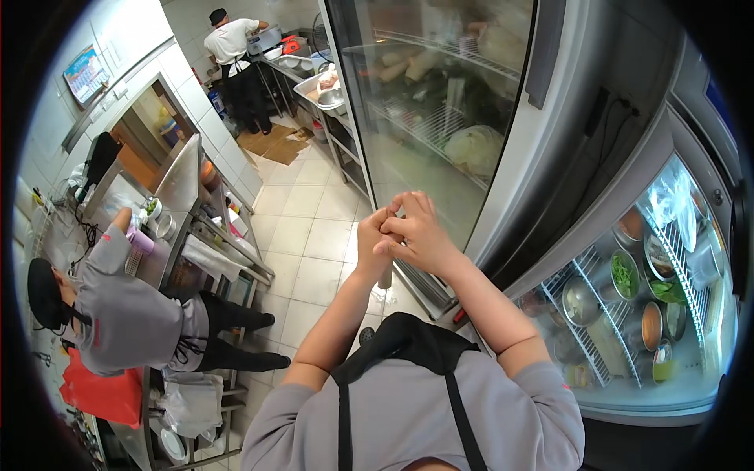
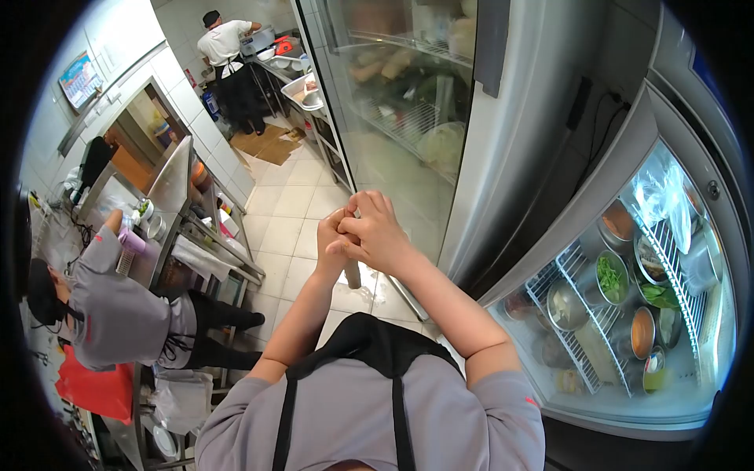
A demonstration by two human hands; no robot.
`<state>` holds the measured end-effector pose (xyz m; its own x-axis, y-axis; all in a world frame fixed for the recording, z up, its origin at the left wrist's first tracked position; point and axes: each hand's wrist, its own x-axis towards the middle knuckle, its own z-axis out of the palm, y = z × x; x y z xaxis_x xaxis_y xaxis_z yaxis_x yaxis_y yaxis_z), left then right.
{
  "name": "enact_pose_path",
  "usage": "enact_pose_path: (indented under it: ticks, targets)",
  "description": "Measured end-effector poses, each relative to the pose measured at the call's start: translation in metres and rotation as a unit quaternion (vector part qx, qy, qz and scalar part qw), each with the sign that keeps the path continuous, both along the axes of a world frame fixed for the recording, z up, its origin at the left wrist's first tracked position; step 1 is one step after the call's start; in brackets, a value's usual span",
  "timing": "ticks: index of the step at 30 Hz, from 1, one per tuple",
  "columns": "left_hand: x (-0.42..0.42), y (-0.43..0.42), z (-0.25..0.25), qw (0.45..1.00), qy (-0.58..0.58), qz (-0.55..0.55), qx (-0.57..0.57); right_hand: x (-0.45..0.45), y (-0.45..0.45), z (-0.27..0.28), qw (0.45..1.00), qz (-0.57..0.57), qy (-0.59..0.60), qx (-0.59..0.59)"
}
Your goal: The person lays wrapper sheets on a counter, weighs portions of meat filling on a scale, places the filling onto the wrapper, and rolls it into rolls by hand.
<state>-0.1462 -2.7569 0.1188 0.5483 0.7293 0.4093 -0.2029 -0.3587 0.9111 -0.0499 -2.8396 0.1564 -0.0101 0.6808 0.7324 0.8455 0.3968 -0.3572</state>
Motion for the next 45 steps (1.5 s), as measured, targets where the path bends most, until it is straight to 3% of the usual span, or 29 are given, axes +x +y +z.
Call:
enact_pose_path:
  ticks: [4,7,10,11,12,13,17,18,19,21,24,27,31,34,37,38,41,44,45]
  targets:
    - [-0.002,0.007,0.007,0.999,0.001,-0.005,-0.033,-0.003,0.011,-0.009,0.997,0.006,0.081,0.004]
    - [0.000,0.010,0.001,0.999,0.005,-0.016,-0.034,-0.008,0.015,-0.010,0.999,-0.051,-0.013,0.000]
    - [-0.005,0.021,0.003,1.000,0.024,-0.015,-0.007,0.000,0.021,-0.019,0.997,0.009,0.076,-0.021]
    - [-0.006,0.025,0.004,0.999,0.031,-0.011,0.006,-0.001,0.024,-0.021,0.981,0.025,0.191,-0.004]
    - [-0.005,0.019,0.021,0.995,-0.004,-0.036,-0.097,-0.002,0.026,-0.024,0.952,0.042,0.302,0.011]
    - [-0.006,0.025,0.023,0.994,-0.010,-0.045,-0.096,-0.003,0.028,-0.028,0.911,0.061,0.408,0.023]
    - [-0.013,0.045,0.035,0.988,-0.058,-0.082,-0.121,-0.009,0.049,-0.086,0.837,0.193,0.477,-0.187]
    - [-0.013,0.049,0.039,0.982,-0.084,-0.094,-0.142,-0.017,0.049,-0.087,0.904,0.159,0.342,-0.201]
    - [-0.013,0.052,0.043,0.975,-0.111,-0.106,-0.163,-0.026,0.042,-0.080,0.862,0.162,0.388,-0.284]
    - [-0.014,0.061,0.053,0.971,-0.143,-0.082,-0.171,-0.035,0.046,-0.086,0.877,0.153,0.403,-0.213]
    - [-0.023,0.080,0.063,0.961,-0.195,-0.074,-0.184,-0.029,0.042,-0.073,0.915,0.039,0.313,-0.250]
    - [-0.013,0.068,0.067,0.942,-0.264,0.016,-0.208,-0.023,0.048,-0.069,0.911,0.067,0.332,-0.235]
    - [-0.020,0.068,0.024,0.961,-0.141,-0.092,-0.218,-0.018,0.052,-0.065,0.863,0.099,0.399,-0.294]
    - [-0.020,0.059,0.006,0.940,-0.159,-0.029,-0.302,-0.020,0.049,-0.063,0.846,0.148,0.381,-0.343]
    - [-0.021,0.061,-0.009,0.925,-0.205,0.016,-0.321,-0.026,0.045,-0.072,0.899,0.086,0.318,-0.289]
    - [-0.023,0.063,-0.015,0.921,-0.225,0.025,-0.317,-0.029,0.045,-0.075,0.930,0.066,0.295,-0.211]
    - [-0.025,0.054,-0.007,0.912,-0.247,0.056,-0.322,-0.032,0.039,-0.060,0.931,0.029,0.264,-0.248]
    - [-0.036,0.047,-0.007,0.922,-0.240,0.025,-0.304,-0.027,0.048,-0.084,0.885,0.098,0.310,-0.335]
    - [-0.041,0.045,-0.010,0.927,-0.234,0.005,-0.293,-0.029,0.046,-0.084,0.837,0.158,0.376,-0.366]
